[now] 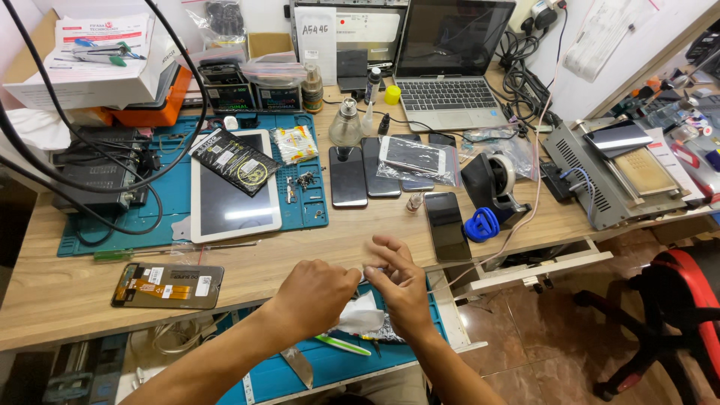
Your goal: The person aligns a transparent screen protector on a black smartphone, presses it down to adhere, and smooths the surface to remove air bubbles. The person then wipes the screen with a cloth and checks the edges of the protector.
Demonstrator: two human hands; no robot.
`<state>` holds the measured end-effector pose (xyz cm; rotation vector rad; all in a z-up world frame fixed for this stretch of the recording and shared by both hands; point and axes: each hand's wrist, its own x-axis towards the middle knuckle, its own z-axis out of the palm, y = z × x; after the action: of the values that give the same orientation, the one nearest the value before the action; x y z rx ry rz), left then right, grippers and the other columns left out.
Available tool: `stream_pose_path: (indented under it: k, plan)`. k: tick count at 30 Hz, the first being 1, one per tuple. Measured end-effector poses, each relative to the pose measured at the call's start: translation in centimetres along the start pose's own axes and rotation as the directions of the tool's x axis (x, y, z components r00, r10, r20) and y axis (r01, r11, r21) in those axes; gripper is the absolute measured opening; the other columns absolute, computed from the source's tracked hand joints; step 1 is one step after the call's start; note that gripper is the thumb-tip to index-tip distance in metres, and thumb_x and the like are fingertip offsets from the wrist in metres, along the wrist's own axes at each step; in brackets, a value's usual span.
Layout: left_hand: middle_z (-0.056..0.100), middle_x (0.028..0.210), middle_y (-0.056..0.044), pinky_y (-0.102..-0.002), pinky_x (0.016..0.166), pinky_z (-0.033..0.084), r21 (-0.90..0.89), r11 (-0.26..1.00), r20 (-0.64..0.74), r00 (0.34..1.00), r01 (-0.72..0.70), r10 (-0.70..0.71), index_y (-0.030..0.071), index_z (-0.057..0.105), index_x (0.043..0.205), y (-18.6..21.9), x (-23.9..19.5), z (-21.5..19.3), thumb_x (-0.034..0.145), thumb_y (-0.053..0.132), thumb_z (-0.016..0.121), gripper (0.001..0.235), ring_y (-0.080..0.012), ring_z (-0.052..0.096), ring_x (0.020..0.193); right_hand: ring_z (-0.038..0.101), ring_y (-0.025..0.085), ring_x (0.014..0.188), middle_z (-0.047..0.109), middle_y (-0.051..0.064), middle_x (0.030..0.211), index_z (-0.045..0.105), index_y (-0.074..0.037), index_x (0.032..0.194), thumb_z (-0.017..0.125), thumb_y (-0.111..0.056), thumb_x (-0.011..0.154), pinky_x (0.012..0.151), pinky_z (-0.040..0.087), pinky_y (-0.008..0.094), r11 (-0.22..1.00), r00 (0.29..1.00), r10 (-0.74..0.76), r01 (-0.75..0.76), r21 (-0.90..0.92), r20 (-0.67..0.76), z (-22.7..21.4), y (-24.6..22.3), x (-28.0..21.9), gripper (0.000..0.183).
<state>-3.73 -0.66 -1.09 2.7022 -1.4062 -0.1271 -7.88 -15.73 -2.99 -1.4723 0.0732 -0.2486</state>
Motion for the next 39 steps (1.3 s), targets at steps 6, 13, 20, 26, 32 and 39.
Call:
stream_pose_path:
  k: [6, 13, 20, 26, 32, 39]
  plan:
    - [0.051, 0.055, 0.000, -0.026, 0.029, 0.036, 0.430, 0.902, -0.400, 0.905, 0.045, 0.145, 0.012, 0.055, 0.071, 1.0, -0.5, 1.6, 0.075, 0.002, 0.059, 0.012, -0.0156, 0.048, 0.044, 0.041, 0.025, 0.126, 0.027, 0.006, 0.143, 0.022, -0.020, 0.142, 0.052, -0.002, 0.067, 0.103, 0.030, 0.039, 0.991, 0.993, 0.116, -0.115, -0.066, 0.013, 0.8, -1.6, 1.1, 0.083]
    - [0.047, 0.056, 0.000, -0.027, 0.031, 0.035, 0.445, 0.893, -0.489, 0.853, 0.065, 0.182, 0.013, 0.050, 0.069, 0.6, -0.8, -0.5, 0.076, 0.003, 0.056, 0.013, -0.0162, 0.049, 0.046, 0.029, 0.029, 0.131, 0.021, 0.015, 0.145, 0.012, -0.016, 0.144, 0.060, -0.015, 0.073, 0.094, 0.036, 0.038, 0.981, 0.988, 0.146, -0.151, 0.120, 0.051, -0.4, -2.0, 2.3, 0.086]
    - [0.066, 0.071, -0.009, -0.029, 0.049, 0.055, -0.995, 0.087, -0.093, 0.816, -0.053, -0.570, 0.001, 0.062, 0.092, -1.7, -0.5, -1.9, 0.073, 0.014, 0.068, 0.023, -0.0177, 0.064, 0.060, 0.058, 0.025, 0.092, 0.056, 0.014, 0.106, 0.027, -0.007, 0.136, 0.058, -0.033, 0.078, 0.082, 0.048, 0.038, 0.956, 0.993, -0.017, -0.017, 0.294, 0.114, -1.1, -0.8, 0.3, 0.071]
    - [0.067, 0.080, -0.015, -0.036, 0.053, 0.056, -0.954, -0.220, -0.005, 0.742, -0.205, -0.670, -0.003, 0.060, 0.099, -1.0, 0.0, 0.2, 0.073, 0.011, 0.066, 0.030, -0.0244, 0.064, 0.067, 0.059, 0.019, 0.080, 0.061, 0.013, 0.090, 0.046, -0.002, 0.123, 0.053, -0.015, 0.086, 0.075, 0.052, 0.032, 0.991, 0.980, -0.115, 0.102, 0.084, 0.160, -0.5, 0.2, -0.1, 0.039]
    - [0.067, 0.081, -0.014, -0.035, 0.058, 0.057, -0.945, -0.219, -0.016, 0.700, -0.244, -0.714, -0.001, 0.061, 0.099, -0.3, 0.3, 1.0, 0.075, 0.011, 0.064, 0.027, -0.0248, 0.065, 0.071, 0.062, 0.019, 0.073, 0.062, 0.012, 0.086, 0.049, -0.001, 0.119, 0.054, -0.021, 0.084, 0.058, 0.056, 0.030, 0.996, 0.988, 0.029, -0.041, 0.074, 0.154, -0.4, 0.9, 0.8, 0.041]
    - [0.065, 0.082, -0.017, -0.038, 0.057, 0.057, -0.901, -0.264, 0.022, 0.573, -0.343, -0.820, -0.005, 0.060, 0.102, -1.5, 1.3, 2.2, 0.073, 0.005, 0.065, 0.032, -0.0273, 0.063, 0.068, 0.060, 0.012, 0.068, 0.066, 0.007, 0.081, 0.064, -0.005, 0.101, 0.062, -0.013, 0.081, 0.059, 0.054, 0.020, 0.893, 0.973, -0.208, 0.149, -0.424, -0.096, -4.3, -1.1, 1.7, 0.022]
